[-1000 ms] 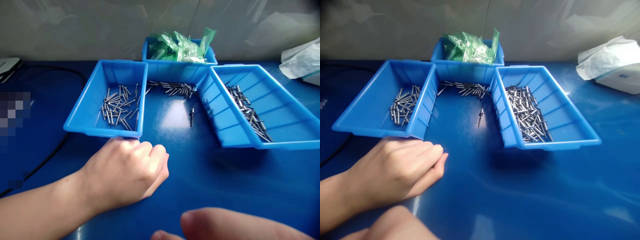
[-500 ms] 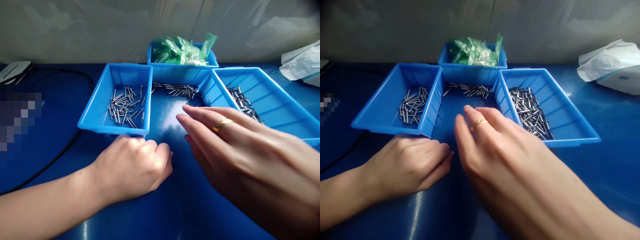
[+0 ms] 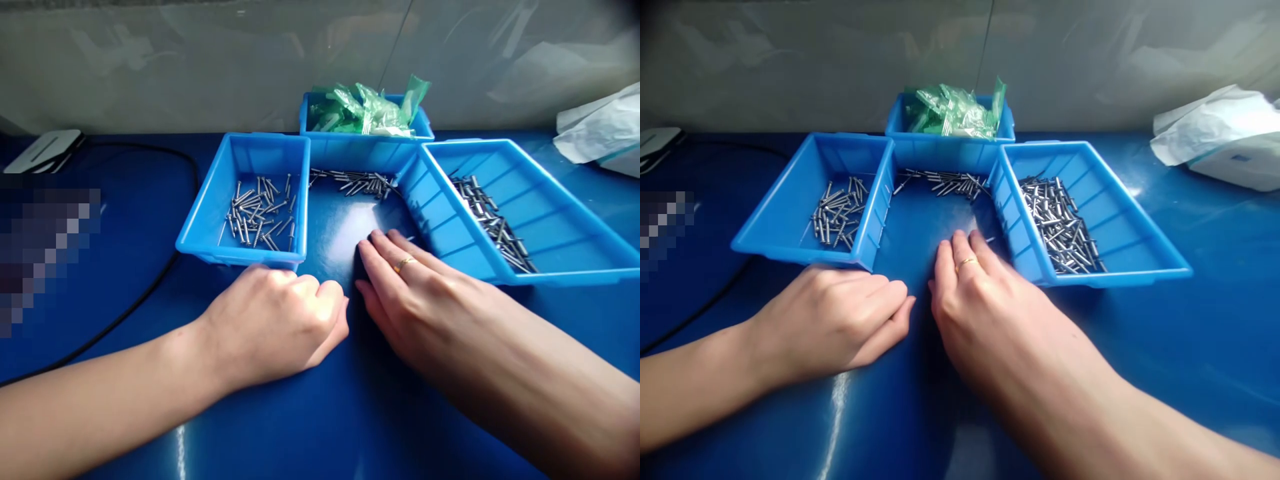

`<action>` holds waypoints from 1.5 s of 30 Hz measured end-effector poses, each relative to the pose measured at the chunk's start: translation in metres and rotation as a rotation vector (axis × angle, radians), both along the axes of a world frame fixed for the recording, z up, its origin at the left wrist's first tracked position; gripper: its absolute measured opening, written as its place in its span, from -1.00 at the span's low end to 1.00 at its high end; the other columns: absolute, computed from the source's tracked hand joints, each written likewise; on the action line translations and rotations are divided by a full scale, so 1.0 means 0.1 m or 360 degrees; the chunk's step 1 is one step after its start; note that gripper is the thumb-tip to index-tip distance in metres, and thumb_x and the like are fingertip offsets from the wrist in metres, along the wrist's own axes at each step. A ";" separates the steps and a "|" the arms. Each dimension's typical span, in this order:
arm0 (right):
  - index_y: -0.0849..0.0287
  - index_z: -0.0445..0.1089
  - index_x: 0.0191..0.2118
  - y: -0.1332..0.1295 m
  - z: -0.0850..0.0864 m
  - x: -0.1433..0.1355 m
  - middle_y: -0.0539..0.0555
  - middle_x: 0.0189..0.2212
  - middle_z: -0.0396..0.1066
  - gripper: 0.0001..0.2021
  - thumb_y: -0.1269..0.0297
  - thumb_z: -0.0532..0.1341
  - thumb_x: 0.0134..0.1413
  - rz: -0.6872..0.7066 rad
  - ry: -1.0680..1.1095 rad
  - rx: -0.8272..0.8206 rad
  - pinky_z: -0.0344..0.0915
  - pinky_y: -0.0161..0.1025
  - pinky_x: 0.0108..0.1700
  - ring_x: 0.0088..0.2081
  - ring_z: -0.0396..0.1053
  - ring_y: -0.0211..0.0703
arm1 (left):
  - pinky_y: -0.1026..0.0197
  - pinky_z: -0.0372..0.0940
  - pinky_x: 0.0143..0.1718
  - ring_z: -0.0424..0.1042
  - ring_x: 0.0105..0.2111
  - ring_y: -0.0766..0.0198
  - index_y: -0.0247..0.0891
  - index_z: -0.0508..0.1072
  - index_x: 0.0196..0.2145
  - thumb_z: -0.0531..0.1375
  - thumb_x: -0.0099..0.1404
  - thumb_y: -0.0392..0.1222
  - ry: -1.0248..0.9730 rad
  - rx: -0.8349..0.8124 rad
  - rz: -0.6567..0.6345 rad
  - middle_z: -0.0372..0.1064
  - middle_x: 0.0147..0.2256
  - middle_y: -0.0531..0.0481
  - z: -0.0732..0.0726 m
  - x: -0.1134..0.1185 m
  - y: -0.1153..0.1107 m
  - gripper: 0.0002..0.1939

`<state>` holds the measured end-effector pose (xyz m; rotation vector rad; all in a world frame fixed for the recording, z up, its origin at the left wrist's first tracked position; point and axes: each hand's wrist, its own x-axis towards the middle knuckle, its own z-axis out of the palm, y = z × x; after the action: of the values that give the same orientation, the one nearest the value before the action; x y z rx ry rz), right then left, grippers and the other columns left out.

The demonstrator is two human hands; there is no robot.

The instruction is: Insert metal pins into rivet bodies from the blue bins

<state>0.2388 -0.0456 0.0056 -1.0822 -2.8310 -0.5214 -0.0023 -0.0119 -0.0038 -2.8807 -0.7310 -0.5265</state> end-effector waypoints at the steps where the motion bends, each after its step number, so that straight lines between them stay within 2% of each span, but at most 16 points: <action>1: 0.38 0.67 0.26 -0.02 0.00 0.00 0.45 0.29 0.66 -0.54 0.49 0.18 0.39 0.0050 -0.0042 0.0030 0.59 0.27 0.39 0.30 0.64 0.42 | 0.10 0.28 -0.67 0.49 -0.66 0.16 -0.15 0.47 -0.43 0.04 0.62 -0.38 0.0001 0.0001 0.0000 0.41 -0.58 0.08 0.00 0.00 0.00 -0.56; 4: 0.41 0.65 0.29 -0.09 0.00 0.00 0.46 0.32 0.64 -0.54 0.44 0.21 0.40 0.0184 -0.0111 0.0096 0.54 0.24 0.45 0.34 0.61 0.41 | 0.10 0.28 -0.67 0.49 -0.66 0.16 -0.15 0.47 -0.43 0.05 0.62 -0.38 -0.0008 0.0012 0.0005 0.41 -0.58 0.08 0.00 0.00 -0.01 -0.56; 8: 0.51 0.58 0.33 -0.17 -0.09 0.10 0.51 0.40 0.56 -0.50 0.48 0.24 0.36 0.0204 0.0090 0.0079 0.50 0.14 0.50 0.46 0.50 0.38 | 0.10 0.27 -0.67 0.50 -0.65 0.17 -0.15 0.46 -0.43 0.06 0.62 -0.38 -0.0018 -0.0003 0.0013 0.41 -0.57 0.09 0.00 0.00 -0.01 -0.57; 14: 0.41 0.33 0.59 -0.28 -0.22 0.25 0.45 0.60 0.32 -0.22 0.59 0.22 0.25 0.0052 0.0333 -0.0095 0.48 0.32 0.51 0.64 0.20 0.50 | 0.09 0.25 -0.67 0.47 -0.65 0.17 -0.13 0.44 -0.43 0.07 0.63 -0.39 0.0014 -0.0045 0.0006 0.38 -0.58 0.11 0.02 0.01 -0.02 -0.56; 18: 0.33 0.35 0.60 -0.32 -0.24 0.23 0.42 0.58 0.37 -0.22 0.56 0.24 0.27 0.0032 0.0364 -0.0120 0.51 0.40 0.47 0.62 0.25 0.54 | 0.09 0.25 -0.68 0.47 -0.66 0.17 -0.13 0.44 -0.44 0.07 0.61 -0.40 0.0023 -0.0037 0.0028 0.38 -0.58 0.11 0.04 0.02 -0.03 -0.57; 24: 0.43 0.28 0.62 -0.24 -0.26 0.22 0.44 0.54 0.42 -0.22 0.65 0.17 0.29 0.0106 0.0450 -0.0110 0.52 0.21 0.50 0.59 0.33 0.39 | 0.08 0.28 -0.67 0.48 -0.65 0.16 -0.15 0.46 -0.43 0.07 0.61 -0.40 0.0014 -0.0035 0.0008 0.40 -0.57 0.10 0.03 0.01 -0.01 -0.57; 28: 0.42 0.20 0.67 -0.19 -0.22 0.21 0.48 0.55 0.39 -0.20 0.64 0.14 0.34 0.0013 0.0505 -0.0085 0.52 0.37 0.47 0.59 0.31 0.48 | 0.07 0.29 -0.66 0.50 -0.64 0.14 -0.15 0.46 -0.41 0.04 0.64 -0.38 0.0014 -0.0039 -0.0005 0.43 -0.56 0.08 0.01 0.00 0.01 -0.56; 30: 0.42 0.20 0.67 -0.17 -0.18 0.20 0.49 0.54 0.40 -0.21 0.64 0.14 0.36 -0.0009 0.0442 -0.0079 0.54 0.37 0.45 0.57 0.35 0.47 | 0.07 0.28 -0.65 0.49 -0.65 0.14 -0.15 0.46 -0.41 0.03 0.65 -0.37 0.0010 -0.0041 -0.0002 0.44 -0.56 0.07 0.01 0.00 0.01 -0.55; 33: 0.39 0.31 0.62 -0.18 -0.12 0.18 0.43 0.51 0.46 -0.26 0.64 0.15 0.36 0.0086 0.0320 -0.0105 0.59 0.28 0.43 0.51 0.45 0.38 | 0.08 0.27 -0.64 0.50 -0.64 0.14 -0.16 0.45 -0.41 0.04 0.66 -0.37 0.0017 -0.0037 0.0004 0.47 -0.55 0.06 0.00 -0.01 0.01 -0.56; 36: 0.29 0.43 0.56 -0.23 -0.12 0.13 0.36 0.47 0.52 -0.30 0.59 0.20 0.35 0.0140 0.0361 -0.0104 0.62 0.18 0.40 0.47 0.51 0.32 | 0.11 0.25 -0.63 0.54 -0.61 0.15 -0.16 0.45 -0.39 0.07 0.62 -0.39 0.0010 -0.0031 -0.0029 0.50 -0.53 0.06 -0.01 -0.02 0.01 -0.61; 39: 0.29 0.52 0.47 -0.24 -0.13 0.09 0.37 0.40 0.59 -0.39 0.57 0.23 0.36 0.0126 0.0462 -0.0063 0.65 0.10 0.35 0.41 0.56 0.29 | 0.13 0.21 -0.63 0.53 -0.62 0.17 -0.16 0.43 -0.39 0.09 0.60 -0.39 0.0026 -0.0024 -0.0038 0.48 -0.53 0.07 0.00 -0.03 0.01 -0.64; 42: 0.27 0.62 0.31 -0.15 -0.06 0.08 0.31 0.15 0.74 -0.51 0.61 0.17 0.40 0.0133 0.0551 -0.0152 0.72 -0.03 0.18 0.16 0.69 0.16 | 0.15 0.15 -0.64 0.43 -0.64 0.22 -0.13 0.37 -0.43 0.12 0.56 -0.40 0.0052 0.0078 -0.0048 0.39 -0.57 0.11 0.02 -0.02 -0.03 -0.63; 45: 0.31 0.61 0.19 -0.05 0.04 0.10 0.21 -0.09 0.75 -0.56 0.66 0.04 0.51 0.0191 0.0734 -0.0376 0.72 -0.21 -0.02 -0.07 0.71 0.00 | 0.11 0.05 -0.65 0.29 -0.66 0.22 -0.11 0.32 -0.48 0.16 0.49 -0.44 -0.0075 0.0329 -0.0040 0.25 -0.61 0.15 0.06 0.00 -0.09 -0.62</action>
<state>0.2490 -0.0510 0.0098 -0.9093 -2.5596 0.0719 -0.0022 -0.0209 0.0025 -2.6969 -0.6084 -0.6350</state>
